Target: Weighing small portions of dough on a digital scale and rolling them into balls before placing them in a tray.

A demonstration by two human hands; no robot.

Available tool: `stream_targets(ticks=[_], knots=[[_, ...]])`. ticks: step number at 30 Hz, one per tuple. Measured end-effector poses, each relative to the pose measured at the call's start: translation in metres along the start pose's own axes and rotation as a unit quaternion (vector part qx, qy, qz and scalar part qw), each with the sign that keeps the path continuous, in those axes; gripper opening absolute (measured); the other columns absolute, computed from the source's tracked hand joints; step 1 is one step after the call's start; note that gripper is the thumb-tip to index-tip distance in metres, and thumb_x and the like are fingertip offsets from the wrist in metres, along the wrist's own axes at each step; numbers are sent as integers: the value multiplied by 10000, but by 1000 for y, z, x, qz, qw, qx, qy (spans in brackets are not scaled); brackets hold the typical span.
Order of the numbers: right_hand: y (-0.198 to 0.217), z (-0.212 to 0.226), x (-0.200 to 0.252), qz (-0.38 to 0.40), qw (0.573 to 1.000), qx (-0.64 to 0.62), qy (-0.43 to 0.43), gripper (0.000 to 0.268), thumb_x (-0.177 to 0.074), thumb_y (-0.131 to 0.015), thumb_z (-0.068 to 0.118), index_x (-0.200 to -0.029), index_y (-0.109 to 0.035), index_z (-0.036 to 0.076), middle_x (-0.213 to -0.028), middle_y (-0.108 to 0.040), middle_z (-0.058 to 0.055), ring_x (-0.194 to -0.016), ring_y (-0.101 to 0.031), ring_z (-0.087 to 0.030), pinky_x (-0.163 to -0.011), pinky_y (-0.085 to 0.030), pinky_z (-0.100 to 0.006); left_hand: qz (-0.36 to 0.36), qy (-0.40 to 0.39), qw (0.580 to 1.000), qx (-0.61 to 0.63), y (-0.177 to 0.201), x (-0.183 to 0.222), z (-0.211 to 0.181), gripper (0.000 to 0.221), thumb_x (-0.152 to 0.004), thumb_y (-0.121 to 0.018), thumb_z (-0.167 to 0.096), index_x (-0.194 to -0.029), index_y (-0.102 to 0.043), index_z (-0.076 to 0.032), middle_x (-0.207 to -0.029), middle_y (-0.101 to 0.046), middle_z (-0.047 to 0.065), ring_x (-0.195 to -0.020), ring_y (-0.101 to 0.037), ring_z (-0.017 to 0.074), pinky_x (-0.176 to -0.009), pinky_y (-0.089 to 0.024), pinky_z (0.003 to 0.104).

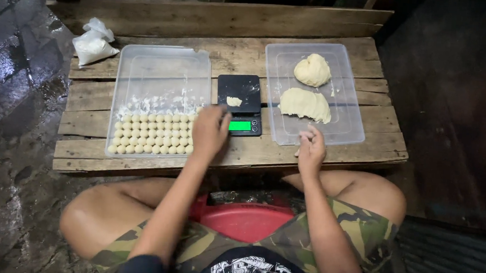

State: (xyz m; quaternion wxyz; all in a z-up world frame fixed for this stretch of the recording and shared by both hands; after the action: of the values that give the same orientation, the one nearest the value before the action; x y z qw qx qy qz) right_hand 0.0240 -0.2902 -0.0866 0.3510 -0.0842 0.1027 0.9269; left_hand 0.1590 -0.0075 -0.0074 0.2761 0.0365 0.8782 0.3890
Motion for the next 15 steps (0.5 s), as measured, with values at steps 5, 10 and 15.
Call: stream_targets(ticks=[5,10,15], knots=[[-4,-2,0,-1,999,14,-38,467,-874,-466,-140,-1296,-564,36,-1123,-681,-201,-743,-656,-219,-540,-580,-284,61,39,978,-194,-37,-30,20,512,-955,-654,-482,-1252,-665,-65,-1245,-631,164,-1154,-591,354,-860,-511,492],[-3,-31,-4,-2,999,-27,-22,510,-800,-474,-152,-1286,-545,-13,-1094,-666,-247,-647,-680,-244,-585,-587,-323,95,-26,956,-278,-70,-36,24,522,-920,-677,-476,-1249,-707,-73,-1391,-584,160,-1268,-517,326,-901,-460,443],[-6,-25,-2,-27,998,-44,-19,343,-944,-580,-54,-1284,-535,-37,-1071,-656,-261,-795,-713,-268,-588,-625,-318,65,-98,965,-233,-83,-44,39,207,-850,-743,-332,-926,-603,-199,-927,-609,-14,-903,-654,232,-724,-517,398]])
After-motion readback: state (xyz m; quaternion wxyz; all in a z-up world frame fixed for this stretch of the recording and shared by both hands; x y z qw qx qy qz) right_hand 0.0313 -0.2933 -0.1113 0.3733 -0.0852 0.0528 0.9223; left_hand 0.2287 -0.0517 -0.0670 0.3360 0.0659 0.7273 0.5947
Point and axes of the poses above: each hand's wrist, its own x-axis away from the middle knuckle, its own y-axis out of the back of the hand, z = x × y, the point moved 4 cm from there along -x, towards the middle knuckle
